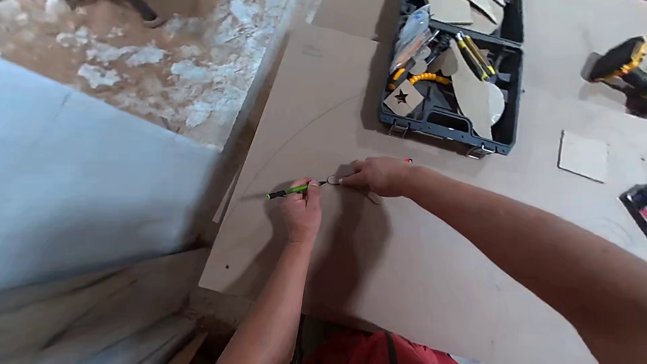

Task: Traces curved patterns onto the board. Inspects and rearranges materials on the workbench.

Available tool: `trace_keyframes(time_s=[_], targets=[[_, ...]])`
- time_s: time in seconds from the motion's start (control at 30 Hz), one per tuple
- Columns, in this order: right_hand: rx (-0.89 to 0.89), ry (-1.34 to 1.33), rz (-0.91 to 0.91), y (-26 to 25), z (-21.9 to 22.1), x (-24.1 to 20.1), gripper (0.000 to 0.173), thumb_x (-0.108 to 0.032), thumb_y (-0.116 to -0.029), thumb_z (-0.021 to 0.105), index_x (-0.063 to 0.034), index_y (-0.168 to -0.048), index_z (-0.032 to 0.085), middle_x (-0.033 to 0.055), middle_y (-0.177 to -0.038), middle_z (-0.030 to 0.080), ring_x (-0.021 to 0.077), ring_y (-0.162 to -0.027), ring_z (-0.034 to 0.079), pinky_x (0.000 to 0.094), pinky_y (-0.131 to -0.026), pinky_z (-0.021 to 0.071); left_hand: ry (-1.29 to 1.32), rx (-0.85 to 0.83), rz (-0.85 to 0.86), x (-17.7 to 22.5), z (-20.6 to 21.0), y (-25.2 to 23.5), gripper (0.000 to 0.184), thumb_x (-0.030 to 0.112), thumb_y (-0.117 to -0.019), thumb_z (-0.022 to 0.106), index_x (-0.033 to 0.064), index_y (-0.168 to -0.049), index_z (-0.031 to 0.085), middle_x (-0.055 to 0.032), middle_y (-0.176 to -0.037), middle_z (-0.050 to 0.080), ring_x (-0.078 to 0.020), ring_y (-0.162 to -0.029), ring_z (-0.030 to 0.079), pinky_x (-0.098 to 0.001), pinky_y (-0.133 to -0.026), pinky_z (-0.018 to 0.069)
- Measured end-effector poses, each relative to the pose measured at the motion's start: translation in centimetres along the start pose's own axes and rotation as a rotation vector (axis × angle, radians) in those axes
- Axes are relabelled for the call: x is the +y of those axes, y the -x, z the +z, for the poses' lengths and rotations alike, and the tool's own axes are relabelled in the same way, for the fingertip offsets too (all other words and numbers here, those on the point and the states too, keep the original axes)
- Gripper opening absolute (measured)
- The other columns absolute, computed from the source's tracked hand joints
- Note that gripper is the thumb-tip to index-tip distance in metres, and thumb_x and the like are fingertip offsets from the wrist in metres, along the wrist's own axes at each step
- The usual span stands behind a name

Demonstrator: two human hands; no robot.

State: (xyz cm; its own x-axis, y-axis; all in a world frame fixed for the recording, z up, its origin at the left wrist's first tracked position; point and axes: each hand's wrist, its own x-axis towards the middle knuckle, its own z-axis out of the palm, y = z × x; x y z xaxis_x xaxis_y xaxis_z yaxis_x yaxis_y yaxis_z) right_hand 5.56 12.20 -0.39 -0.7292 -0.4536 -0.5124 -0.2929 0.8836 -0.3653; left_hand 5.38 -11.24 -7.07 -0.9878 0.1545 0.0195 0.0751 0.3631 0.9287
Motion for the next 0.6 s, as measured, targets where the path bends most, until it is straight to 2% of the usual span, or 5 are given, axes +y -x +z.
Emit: trace_keyframes(time_s=[0.1, 0.2, 0.37, 0.47, 0.6], targets=[[-0.055, 0.02, -0.054, -0.6, -0.9, 1.3, 0.065, -0.008, -0.0933, 0.07, -0.0377, -0.149, 0.054, 0.0159, -0.132, 0.06, 0.0369, -0.11, 0.064, 0.0583, -0.089, 0.0551, -0.019, 0.086, -0.008, -0.1, 1.3, 0.4, 0.025, 0.023, -0.1053, 0.058, 0.0017, -0.111, 0.07, -0.0061, -0.089, 0.074, -0.0116, -0.078, 0.073, -0.0321, -0.075, 0.0631], [-0.092, 0.053, -0.085, -0.7, -1.5, 1.6, 0.068, -0.011, -0.0911, 0.074, -0.0371, -0.15, 0.053, 0.0165, -0.134, 0.059, 0.0373, -0.111, 0.064, 0.0589, -0.089, 0.0545, -0.068, 0.139, 0.016, 0.1, 2.1, 0.7, 0.026, 0.023, -0.1055, 0.058, 0.0002, -0.111, 0.07, -0.0072, -0.09, 0.074, -0.0112, -0.078, 0.072, -0.0316, -0.075, 0.0623], [-0.108, 0.091, -0.123, -0.9, -1.5, 1.7, 0.067, -0.017, -0.0933, 0.074, -0.0365, -0.153, 0.05, 0.0173, -0.135, 0.057, 0.038, -0.113, 0.063, 0.0588, -0.09, 0.0536, -0.114, 0.205, 0.066, 0.1, 2.5, 1.0, 0.026, 0.023, -0.1056, 0.058, 0.0005, -0.111, 0.069, -0.0074, -0.09, 0.074, -0.0102, -0.079, 0.072, -0.0301, -0.076, 0.0622], [-0.099, 0.113, -0.143, -1.1, -1.5, 1.9, 0.065, -0.021, -0.0944, 0.073, -0.0383, -0.152, 0.05, 0.0167, -0.133, 0.058, 0.0366, -0.111, 0.063, 0.057, -0.089, 0.0545, -0.21, 0.235, 0.134, 0.1, 3.0, 1.3, 0.025, 0.023, -0.1053, 0.058, 0.0016, -0.109, 0.071, -0.0066, -0.087, 0.073, -0.0077, -0.075, 0.07, -0.0267, -0.071, 0.06], [-0.117, 0.114, -0.131, -1.0, -1.6, 1.9, 0.066, -0.019, -0.0944, 0.072, -0.038, -0.153, 0.049, 0.0172, -0.135, 0.057, 0.0386, -0.112, 0.062, 0.0593, -0.088, 0.0534, -0.339, 0.301, 0.198, 0.7, 4.3, 2.4, 0.023, 0.02, -0.1046, 0.057, 0.0004, -0.108, 0.07, -0.0081, -0.079, 0.069, -0.0086, -0.065, 0.064, -0.0253, -0.062, 0.0552]])
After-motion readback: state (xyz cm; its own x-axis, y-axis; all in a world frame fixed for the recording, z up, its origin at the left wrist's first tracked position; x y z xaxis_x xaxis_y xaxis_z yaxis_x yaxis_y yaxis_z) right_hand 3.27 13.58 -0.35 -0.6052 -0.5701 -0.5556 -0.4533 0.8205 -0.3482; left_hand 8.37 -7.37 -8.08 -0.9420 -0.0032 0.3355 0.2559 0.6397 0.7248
